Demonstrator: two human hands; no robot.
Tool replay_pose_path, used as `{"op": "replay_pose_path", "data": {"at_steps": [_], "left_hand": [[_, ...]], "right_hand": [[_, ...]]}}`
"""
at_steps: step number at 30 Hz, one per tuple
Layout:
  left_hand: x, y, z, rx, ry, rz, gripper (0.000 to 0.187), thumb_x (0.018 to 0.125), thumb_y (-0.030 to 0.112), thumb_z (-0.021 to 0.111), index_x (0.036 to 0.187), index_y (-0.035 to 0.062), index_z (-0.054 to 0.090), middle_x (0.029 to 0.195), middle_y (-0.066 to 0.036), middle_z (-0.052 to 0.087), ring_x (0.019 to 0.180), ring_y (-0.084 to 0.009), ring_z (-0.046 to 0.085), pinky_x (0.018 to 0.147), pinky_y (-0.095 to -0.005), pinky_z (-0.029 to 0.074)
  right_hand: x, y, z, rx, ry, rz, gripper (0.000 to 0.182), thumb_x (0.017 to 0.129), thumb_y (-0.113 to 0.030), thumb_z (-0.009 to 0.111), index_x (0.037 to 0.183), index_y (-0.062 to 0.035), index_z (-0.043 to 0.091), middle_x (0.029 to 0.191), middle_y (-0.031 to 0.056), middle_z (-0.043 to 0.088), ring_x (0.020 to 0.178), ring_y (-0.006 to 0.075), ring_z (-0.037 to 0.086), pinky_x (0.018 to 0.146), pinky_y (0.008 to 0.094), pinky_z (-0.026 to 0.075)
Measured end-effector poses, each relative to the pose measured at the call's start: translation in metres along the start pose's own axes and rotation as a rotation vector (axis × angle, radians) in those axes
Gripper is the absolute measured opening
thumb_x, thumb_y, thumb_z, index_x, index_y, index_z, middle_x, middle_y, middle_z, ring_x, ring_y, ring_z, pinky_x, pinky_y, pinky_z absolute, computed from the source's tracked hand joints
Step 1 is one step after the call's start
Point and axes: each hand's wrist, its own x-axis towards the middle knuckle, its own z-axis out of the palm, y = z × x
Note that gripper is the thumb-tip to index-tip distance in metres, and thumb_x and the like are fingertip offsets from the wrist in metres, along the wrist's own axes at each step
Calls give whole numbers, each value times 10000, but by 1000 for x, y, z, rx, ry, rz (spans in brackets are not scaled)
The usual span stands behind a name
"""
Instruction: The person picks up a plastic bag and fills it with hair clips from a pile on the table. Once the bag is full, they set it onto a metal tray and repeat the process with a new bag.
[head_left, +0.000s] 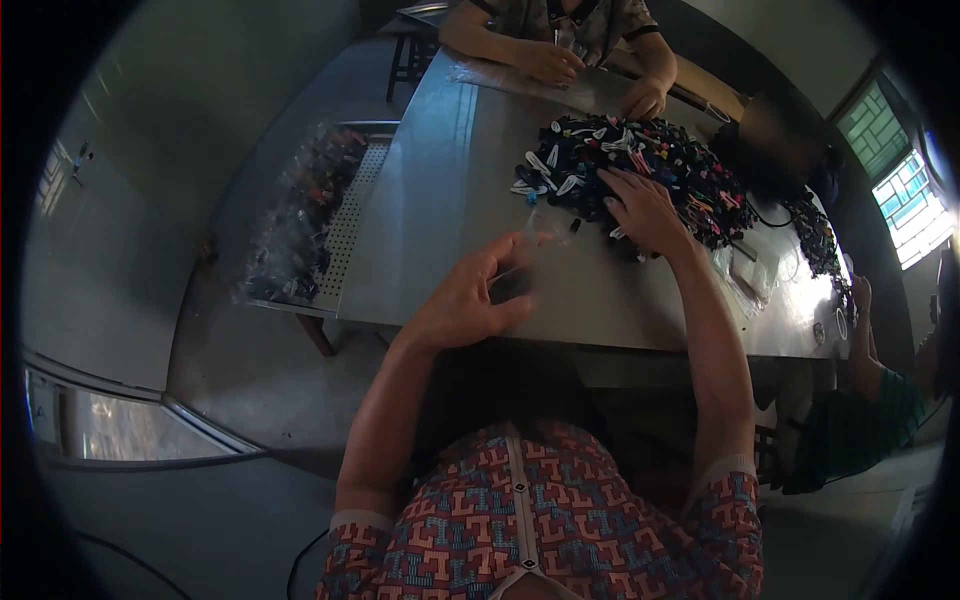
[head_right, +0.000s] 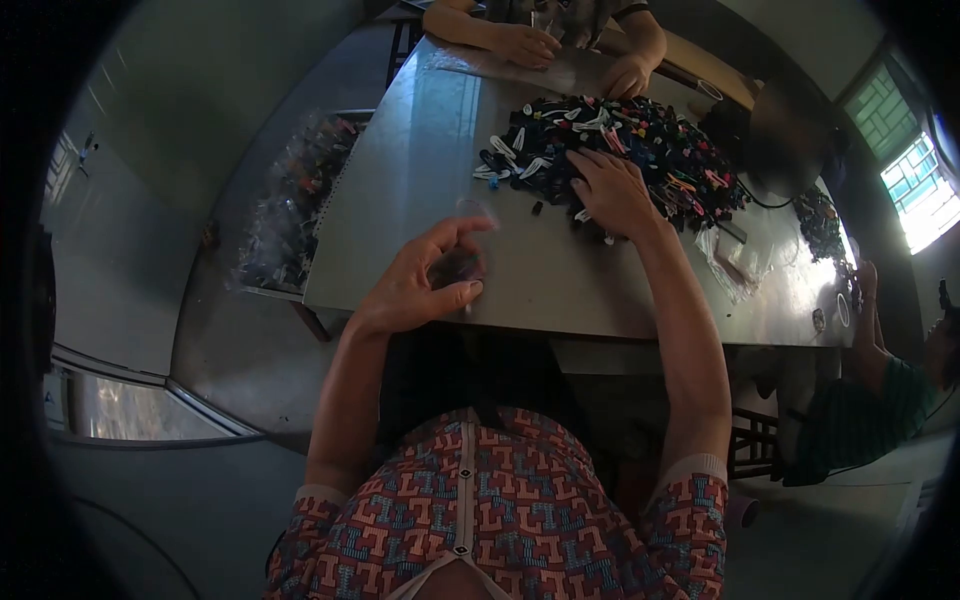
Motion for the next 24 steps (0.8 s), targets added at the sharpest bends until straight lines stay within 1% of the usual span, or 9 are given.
{"op": "replay_pose_path", "data": {"at_steps": [9, 12, 14, 17, 18, 19, 20, 22, 24], "left_hand": [[1, -6, -1, -28, -17, 2, 641, 827, 18, 660, 1436, 40, 459, 1071, 0, 594, 1034, -102, 545, 953, -279, 444], [2, -3, 0, 17, 1, -23, 509, 824, 24, 664, 1314, 35, 528, 1180, -32, 598, 1034, -96, 534, 935, -280, 449], [1, -4, 1, 9, 27, 0, 338, 823, 24, 662, 1143, 42, 555, 1297, -66, 568, 1026, -90, 527, 916, -284, 453], [2, -5, 0, 22, 22, 11, 238, 824, 23, 658, 1023, 56, 532, 1371, -83, 528, 1011, -83, 531, 910, -284, 454], [2, -5, 0, 21, 21, 11, 238, 824, 23, 658, 1023, 56, 532, 1371, -83, 528, 1011, -83, 531, 910, -284, 454], [2, -4, 0, 10, 11, 9, 253, 827, 23, 656, 1050, 52, 540, 1318, -68, 548, 994, -78, 532, 902, -282, 455], [2, -4, 0, -1, 3, 7, 271, 829, 23, 655, 1076, 48, 548, 1266, -54, 568, 976, -73, 533, 894, -279, 457], [2, -3, 1, 15, 8, 16, 288, 831, 25, 654, 1098, 46, 549, 1196, -33, 574, 963, -69, 531, 887, -276, 459], [2, 0, 1, 35, 10, 24, 305, 832, 27, 653, 1119, 43, 550, 1127, -13, 580, 949, -66, 529, 880, -273, 461]], "right_hand": [[-20, 0, 6, 68, 58, -15, 500, 980, -192, 494, 1477, -143, 471, 1516, 137, 445, 1392, 336, 421, 1169, 440, 309], [-23, 1, 9, 100, 118, -29, 483, 967, -171, 520, 1448, -134, 505, 1505, 132, 460, 1380, 328, 437, 1155, 424, 334], [-22, 6, 11, 127, 168, -34, 469, 956, -155, 544, 1424, -125, 534, 1491, 127, 477, 1368, 325, 451, 1143, 417, 350], [-24, 7, 6, 97, 296, -4, 407, 922, -129, 625, 1329, -119, 610, 1407, 103, 549, 1323, 314, 489, 1100, 423, 375], [-25, 4, 4, 111, 334, -10, 349, 899, -128, 654, 1247, -111, 650, 1322, 88, 594, 1245, 306, 531, 1063, 423, 395], [-26, 1, 1, 125, 372, -17, 292, 875, -127, 684, 1166, -104, 690, 1238, 72, 639, 1167, 298, 572, 1027, 423, 415], [-27, -2, -3, 124, 370, -19, 292, 875, -127, 684, 1166, -104, 690, 1238, 72, 639, 1167, 298, 572, 1027, 423, 415], [-29, -10, -12, 134, 345, -18, 175, 848, -119, 707, 1020, -92, 718, 1042, 49, 681, 1007, 287, 604, 956, 431, 442], [-32, -19, -18, 170, 304, -14, 147, 839, -120, 714, 982, -90, 721, 979, 49, 684, 967, 286, 606, 925, 434, 451]]}}
